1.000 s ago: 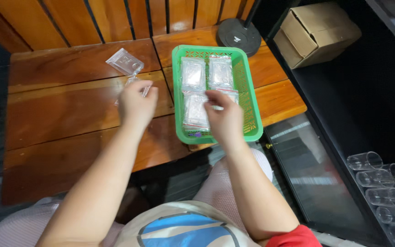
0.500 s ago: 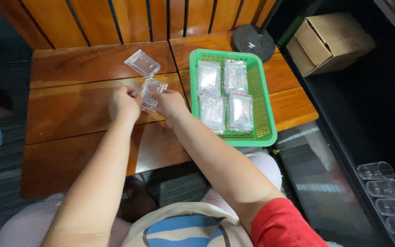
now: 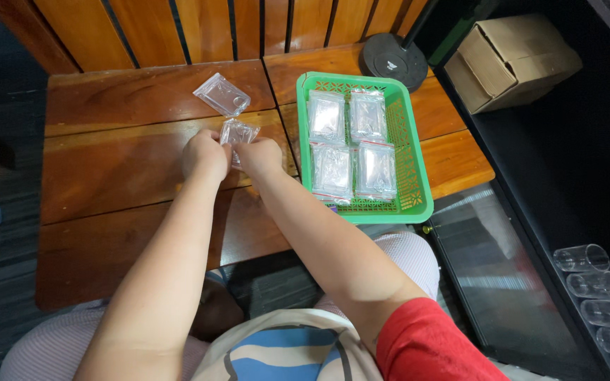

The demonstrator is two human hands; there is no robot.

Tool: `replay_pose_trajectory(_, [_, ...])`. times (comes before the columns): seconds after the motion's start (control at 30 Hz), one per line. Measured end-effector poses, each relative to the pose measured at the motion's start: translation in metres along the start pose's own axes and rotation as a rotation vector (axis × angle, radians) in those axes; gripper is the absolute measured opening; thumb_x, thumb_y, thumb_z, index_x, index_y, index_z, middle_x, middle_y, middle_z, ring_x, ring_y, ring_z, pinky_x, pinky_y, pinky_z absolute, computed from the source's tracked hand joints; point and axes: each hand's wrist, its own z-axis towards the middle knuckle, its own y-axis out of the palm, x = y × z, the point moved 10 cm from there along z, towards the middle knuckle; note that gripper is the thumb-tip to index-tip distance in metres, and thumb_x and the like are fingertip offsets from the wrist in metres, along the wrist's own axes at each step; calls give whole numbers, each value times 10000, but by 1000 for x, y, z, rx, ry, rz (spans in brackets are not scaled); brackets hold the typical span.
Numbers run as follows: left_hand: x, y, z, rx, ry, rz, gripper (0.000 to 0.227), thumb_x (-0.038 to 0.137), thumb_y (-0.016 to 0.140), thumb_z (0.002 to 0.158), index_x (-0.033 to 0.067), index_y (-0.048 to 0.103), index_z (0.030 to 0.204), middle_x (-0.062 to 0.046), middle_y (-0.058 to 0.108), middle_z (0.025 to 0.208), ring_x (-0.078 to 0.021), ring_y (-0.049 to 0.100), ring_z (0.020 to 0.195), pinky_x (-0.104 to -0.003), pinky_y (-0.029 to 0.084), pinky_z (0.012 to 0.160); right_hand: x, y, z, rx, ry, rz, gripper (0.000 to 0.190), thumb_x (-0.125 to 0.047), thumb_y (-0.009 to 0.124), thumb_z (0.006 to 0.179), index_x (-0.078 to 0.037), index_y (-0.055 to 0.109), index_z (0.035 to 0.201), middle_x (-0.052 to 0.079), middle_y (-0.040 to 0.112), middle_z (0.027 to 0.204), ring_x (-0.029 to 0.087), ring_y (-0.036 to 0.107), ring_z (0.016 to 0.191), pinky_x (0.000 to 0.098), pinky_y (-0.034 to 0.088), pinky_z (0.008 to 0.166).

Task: The person sits on a wooden bench and repeatedly picks up small, clear plastic bags containing white items from a pile on the bench. They place each bag into a green plastic basket, arranging them neatly. The person then lifts the basket and moves it towards a nearby shelf.

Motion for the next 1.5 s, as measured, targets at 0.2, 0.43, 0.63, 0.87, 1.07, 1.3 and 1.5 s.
replay_pose_trajectory(0.2, [-19,9,14,20,-27,-58,249,365,700,880,344,776,1117,72,751,1047,-239,687,1129,-393,567,948,6,0,5,10,22,91,306,-161,782,760,-98,806,1059,89,782,962,300,738,1087,371,591,839])
replay_pose_trajectory(0.43, [-26,2,2,148,-9,-358,268,255,745,917,195,776,1176,-47,767,1043,-241,717,1068,-371,593,905,-13,-17,-6,3,-54,135,317,-63,771,747,-118,809,1057,98,790,942,290,757,1025,389,616,765])
replay_pose_trajectory(0.63, [31,-47,-32,356,306,-489,203,188,841,854,166,824,1055,-99,778,956,-280,743,932,-369,596,768,-45,-51,4,-11,-330,107,343,-163,821,801,-130,790,1141,88,800,962,233,780,948,368,631,761])
replay_pose_trajectory(0.87, [122,-45,-100,275,478,-563,220,130,780,865,105,783,1084,-139,775,959,-274,762,878,-386,606,767,-57,-161,-12,-46,-533,403,329,-10,766,861,-66,696,1177,164,728,1021,165,680,890,285,622,743])
replay_pose_trajectory(1.07, [177,34,-129,146,556,-557,300,93,736,851,94,750,1151,-159,772,943,-347,755,932,-444,607,825,-23,-254,-23,128,-638,216,354,33,772,870,-63,715,1206,178,746,1101,192,716,953,311,603,888])
replay_pose_trajectory(1.3, [222,113,-168,-17,621,-372,364,129,773,819,106,746,1181,-91,765,962,-300,747,1000,-416,606,908,38,-319,-26,432,-441,-228,342,-133,807,887,-263,792,1203,4,787,1032,112,737,851,284,607,785])
replay_pose_trajectory(1.5, [227,149,-178,-199,585,-250,413,159,767,832,56,729,1230,-94,744,1003,-297,738,1031,-412,603,904,74,-320,1,404,-449,-473,314,-173,784,865,-330,809,1136,17,748,928,238,755,896,405,609,854])
